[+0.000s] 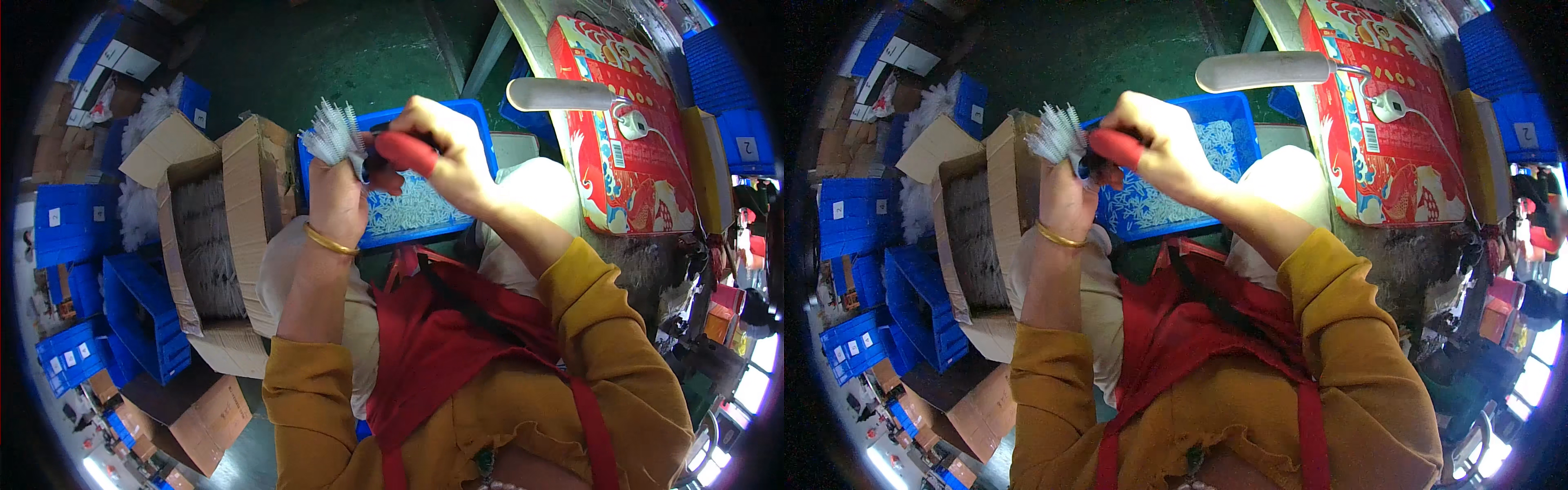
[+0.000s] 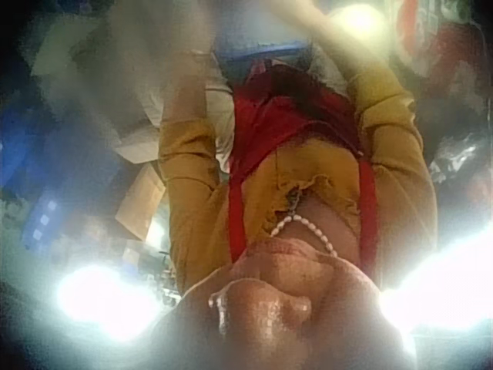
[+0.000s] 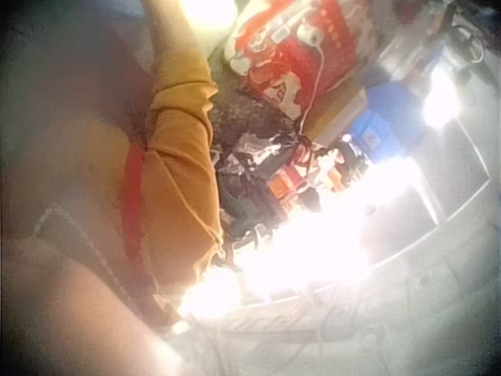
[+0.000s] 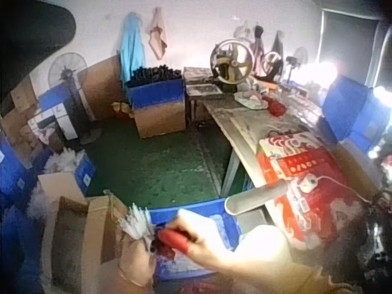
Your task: The recorder is using snips to trim excess white bristles from a bundle of assembled brush heads in a manufacturing setting.
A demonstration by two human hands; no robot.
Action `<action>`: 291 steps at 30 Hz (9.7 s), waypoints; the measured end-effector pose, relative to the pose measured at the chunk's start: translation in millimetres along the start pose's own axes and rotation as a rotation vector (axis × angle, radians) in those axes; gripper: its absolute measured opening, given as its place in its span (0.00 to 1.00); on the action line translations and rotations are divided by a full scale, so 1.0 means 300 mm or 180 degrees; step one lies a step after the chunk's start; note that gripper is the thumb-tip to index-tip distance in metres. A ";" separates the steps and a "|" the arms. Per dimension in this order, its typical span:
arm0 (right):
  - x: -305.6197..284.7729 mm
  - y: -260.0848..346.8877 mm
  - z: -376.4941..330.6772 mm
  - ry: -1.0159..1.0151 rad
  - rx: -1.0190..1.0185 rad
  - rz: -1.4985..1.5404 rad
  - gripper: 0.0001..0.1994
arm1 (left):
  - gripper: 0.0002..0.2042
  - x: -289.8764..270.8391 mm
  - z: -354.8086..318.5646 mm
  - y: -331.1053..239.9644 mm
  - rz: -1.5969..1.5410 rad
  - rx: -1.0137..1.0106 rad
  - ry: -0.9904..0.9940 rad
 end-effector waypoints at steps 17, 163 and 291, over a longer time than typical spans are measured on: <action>0.038 -0.153 -0.028 0.0461 0.1390 0.1128 0.08 | 0.09 0.068 0.002 0.115 -0.1989 -0.0622 0.0580; 0.056 -0.197 -0.025 0.0191 0.1351 0.1950 0.04 | 0.08 0.044 0.011 0.124 -0.2061 -0.0674 0.0364; -0.076 -0.362 0.018 -0.0621 0.1399 0.3769 0.15 | 0.09 -0.089 0.020 0.190 -0.0048 -0.1230 -0.0623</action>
Point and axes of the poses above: each hand's wrist, its own z-axis towards the middle knuckle, its own x-axis out of the palm, y = z × x, the point moved 10 cm from there along z, towards the middle knuckle, and after that the axes turned 8 degrees about y, right-handed, at the moved point
